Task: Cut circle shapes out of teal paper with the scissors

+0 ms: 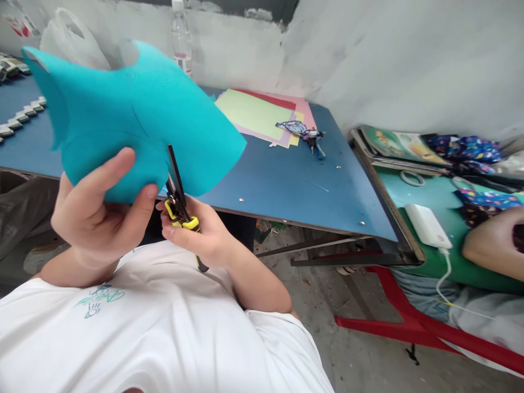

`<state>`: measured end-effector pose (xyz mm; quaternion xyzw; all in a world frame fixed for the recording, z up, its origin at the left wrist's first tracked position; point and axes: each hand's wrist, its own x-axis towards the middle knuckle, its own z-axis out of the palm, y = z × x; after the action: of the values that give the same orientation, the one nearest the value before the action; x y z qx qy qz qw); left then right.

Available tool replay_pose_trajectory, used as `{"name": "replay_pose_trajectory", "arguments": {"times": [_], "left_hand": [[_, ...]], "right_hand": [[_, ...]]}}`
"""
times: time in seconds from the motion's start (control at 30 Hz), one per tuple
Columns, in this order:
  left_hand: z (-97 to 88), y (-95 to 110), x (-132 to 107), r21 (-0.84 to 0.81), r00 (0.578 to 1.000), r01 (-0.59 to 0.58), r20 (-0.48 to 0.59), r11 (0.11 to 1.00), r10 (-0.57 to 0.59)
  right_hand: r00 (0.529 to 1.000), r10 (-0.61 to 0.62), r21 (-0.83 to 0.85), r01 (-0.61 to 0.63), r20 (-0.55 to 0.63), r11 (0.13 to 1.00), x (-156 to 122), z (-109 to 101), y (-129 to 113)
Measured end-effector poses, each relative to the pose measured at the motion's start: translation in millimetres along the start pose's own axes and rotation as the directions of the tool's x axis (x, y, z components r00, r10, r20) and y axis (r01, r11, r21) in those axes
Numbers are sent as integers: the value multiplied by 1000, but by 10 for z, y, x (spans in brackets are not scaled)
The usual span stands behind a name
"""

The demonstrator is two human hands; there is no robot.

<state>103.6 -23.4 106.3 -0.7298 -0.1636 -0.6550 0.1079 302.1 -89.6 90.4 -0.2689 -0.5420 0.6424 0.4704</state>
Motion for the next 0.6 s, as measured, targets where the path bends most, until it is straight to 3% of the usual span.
{"name": "replay_pose_trajectory", "arguments": {"times": [0.13, 0.2, 0.27, 0.33, 0.37, 0.47, 0.6], "left_hand": [[2, -60, -44, -1, 998, 19, 64, 1000, -19], [-21, -10, -1, -58, 997, -46, 51, 997, 49], [-42, 70, 57, -48, 982, 113, 157, 992, -104], [-61, 145, 109, -55, 985, 162, 65, 985, -159], [-72, 170, 129, -52, 971, 214, 116, 975, -207], [-107, 182, 164, -81, 953, 261, 177, 962, -244], [-134, 125, 133, -98, 956, 240, 197, 966, -218]], "right_hand": [[999, -32, -10, 32, 12, 999, 17, -11, 13], [999, -50, -64, 50, 1, 997, 14, -27, -5], [998, -62, -117, 61, -10, 991, 12, -42, -30], [997, -73, -147, 68, -24, 987, 17, -51, -50], [996, -77, -156, 71, -35, 985, 22, -53, -56], [994, -84, -196, 70, -64, 978, 43, -58, -61], [991, -115, -265, 95, -63, 960, 57, -67, -56]]}}
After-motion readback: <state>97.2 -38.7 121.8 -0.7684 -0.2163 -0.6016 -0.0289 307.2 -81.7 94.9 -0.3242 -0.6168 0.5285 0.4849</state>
